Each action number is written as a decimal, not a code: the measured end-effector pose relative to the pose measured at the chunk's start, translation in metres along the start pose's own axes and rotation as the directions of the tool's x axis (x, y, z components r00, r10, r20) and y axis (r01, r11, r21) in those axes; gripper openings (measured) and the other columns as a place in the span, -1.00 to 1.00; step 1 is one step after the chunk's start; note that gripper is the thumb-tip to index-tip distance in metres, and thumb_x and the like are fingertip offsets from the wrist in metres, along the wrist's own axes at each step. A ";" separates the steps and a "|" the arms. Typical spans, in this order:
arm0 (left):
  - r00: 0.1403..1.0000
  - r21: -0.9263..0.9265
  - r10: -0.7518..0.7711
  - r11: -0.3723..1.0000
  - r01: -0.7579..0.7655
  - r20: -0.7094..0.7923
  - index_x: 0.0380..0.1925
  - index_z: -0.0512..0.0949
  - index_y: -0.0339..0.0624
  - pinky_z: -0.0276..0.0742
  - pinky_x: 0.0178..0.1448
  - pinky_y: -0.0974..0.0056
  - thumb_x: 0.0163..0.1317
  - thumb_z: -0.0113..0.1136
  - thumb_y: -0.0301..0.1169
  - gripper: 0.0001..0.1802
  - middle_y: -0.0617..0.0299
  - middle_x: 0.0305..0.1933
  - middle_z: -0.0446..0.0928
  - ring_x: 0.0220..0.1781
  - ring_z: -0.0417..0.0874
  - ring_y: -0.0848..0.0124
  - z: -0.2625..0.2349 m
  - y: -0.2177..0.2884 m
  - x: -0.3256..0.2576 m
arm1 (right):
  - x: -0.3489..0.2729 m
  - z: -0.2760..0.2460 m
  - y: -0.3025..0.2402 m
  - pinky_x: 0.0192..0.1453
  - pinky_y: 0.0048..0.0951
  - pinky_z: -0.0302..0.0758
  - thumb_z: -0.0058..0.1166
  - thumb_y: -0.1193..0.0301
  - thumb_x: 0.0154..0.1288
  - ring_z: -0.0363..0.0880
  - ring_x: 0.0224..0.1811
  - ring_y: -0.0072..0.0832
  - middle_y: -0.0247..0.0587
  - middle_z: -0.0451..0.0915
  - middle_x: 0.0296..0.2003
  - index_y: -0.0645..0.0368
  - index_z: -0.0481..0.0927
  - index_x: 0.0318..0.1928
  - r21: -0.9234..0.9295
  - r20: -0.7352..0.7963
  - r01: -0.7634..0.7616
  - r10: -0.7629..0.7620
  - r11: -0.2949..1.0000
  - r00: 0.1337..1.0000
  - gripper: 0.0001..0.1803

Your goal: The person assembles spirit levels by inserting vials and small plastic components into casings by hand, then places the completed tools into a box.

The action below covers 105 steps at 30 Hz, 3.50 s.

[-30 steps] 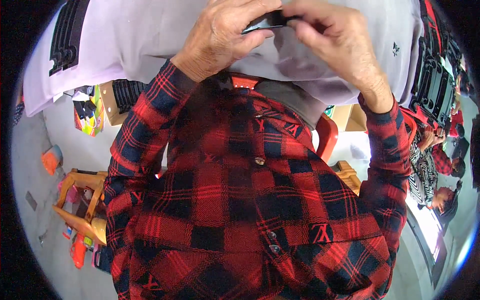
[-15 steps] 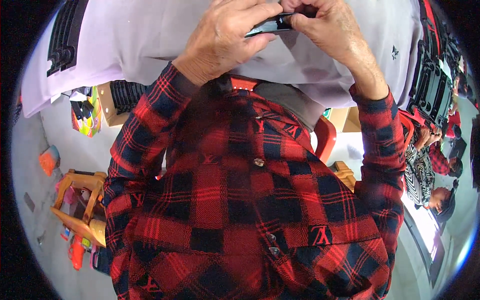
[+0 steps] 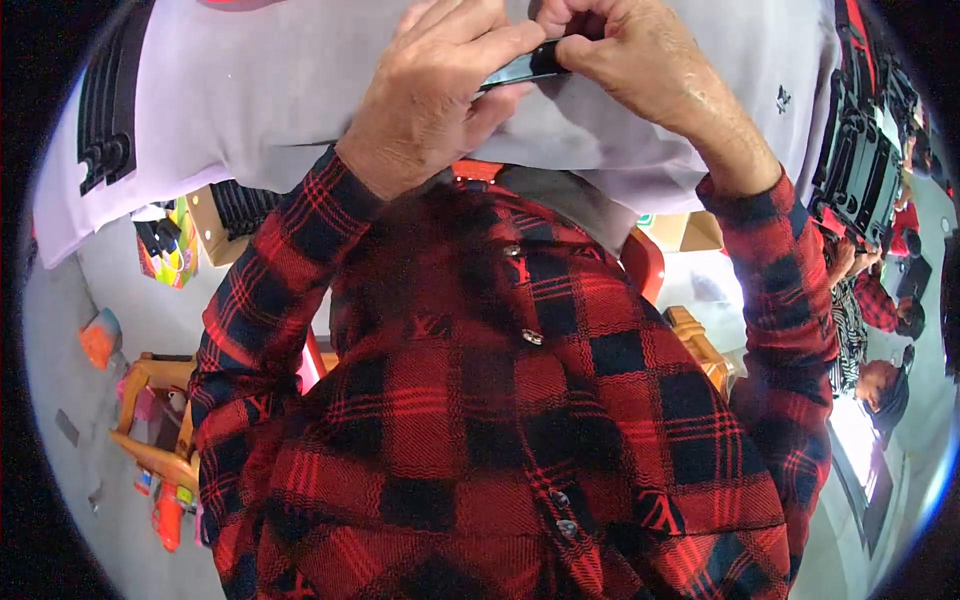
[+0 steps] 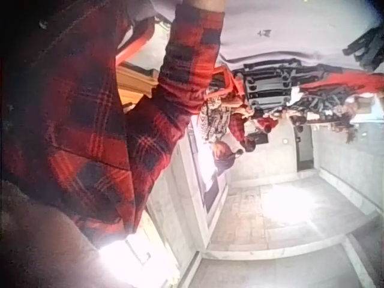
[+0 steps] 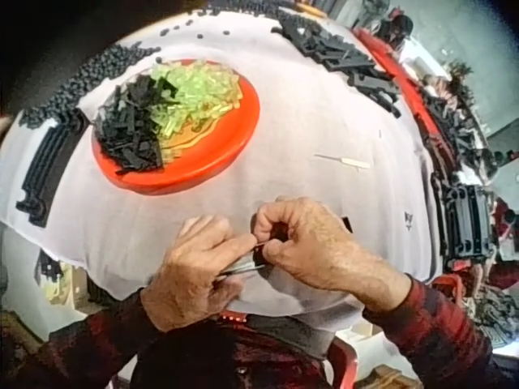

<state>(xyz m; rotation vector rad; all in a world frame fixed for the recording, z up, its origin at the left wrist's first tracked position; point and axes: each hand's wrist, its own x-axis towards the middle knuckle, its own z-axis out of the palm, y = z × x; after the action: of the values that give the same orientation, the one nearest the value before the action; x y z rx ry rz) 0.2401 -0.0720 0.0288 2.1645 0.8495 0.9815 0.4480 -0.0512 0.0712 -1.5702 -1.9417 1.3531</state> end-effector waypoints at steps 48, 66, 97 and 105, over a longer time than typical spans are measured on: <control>0.997 0.235 -0.008 0.972 0.025 -0.076 -0.12 0.62 -0.15 0.44 -0.02 0.09 0.01 0.40 -0.32 -0.61 0.14 -0.22 0.52 -0.11 0.58 0.12 -0.016 0.014 -0.022 | -0.072 0.012 0.010 -0.49 -0.67 0.28 0.17 0.55 0.34 0.37 -0.56 -0.80 -0.53 0.53 -0.54 0.18 0.69 0.02 0.203 -0.541 -0.001 0.113 0.979 0.834 -0.74; 0.654 0.479 -0.177 0.546 0.687 -0.736 -0.06 0.66 -0.24 0.33 0.20 0.03 0.16 0.42 -0.24 -0.59 0.06 -0.15 0.54 -0.01 0.56 0.09 -0.133 -0.039 -0.106 | -0.044 0.048 0.060 -0.24 -0.56 0.51 0.23 0.52 0.31 0.52 -0.40 -0.68 -0.36 0.62 -0.48 0.23 0.69 -0.24 0.008 -0.641 0.078 -0.055 0.997 0.766 -0.95; 0.229 0.054 -0.115 0.781 0.622 -0.967 0.27 0.31 -0.41 0.26 0.40 0.04 0.40 0.17 -0.08 -0.32 -0.07 0.19 0.29 0.27 0.33 0.14 -0.161 -0.082 -0.099 | -0.047 0.049 0.052 -0.26 -0.55 0.48 0.21 0.53 0.33 0.51 -0.39 -0.66 -0.36 0.63 -0.46 0.24 0.69 -0.22 -0.069 -0.658 0.051 -0.084 0.996 0.748 -0.94; 0.049 -0.215 -0.253 0.898 0.383 -0.966 0.13 0.39 -0.42 0.15 0.36 0.04 0.48 -0.13 0.03 -0.37 -0.17 0.09 0.34 0.13 0.31 0.09 -0.176 -0.119 -0.096 | -0.046 0.049 0.060 -0.24 -0.56 0.48 0.21 0.52 0.35 0.50 -0.37 -0.68 -0.37 0.63 -0.45 0.25 0.69 -0.23 -0.020 -0.666 0.044 -0.046 0.999 0.745 -0.94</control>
<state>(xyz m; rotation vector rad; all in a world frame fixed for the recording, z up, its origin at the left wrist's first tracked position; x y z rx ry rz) 0.0136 -0.0260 -0.0029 0.8914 1.9137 2.1874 0.4648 -0.1176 0.0122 -1.6820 -1.5026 0.6107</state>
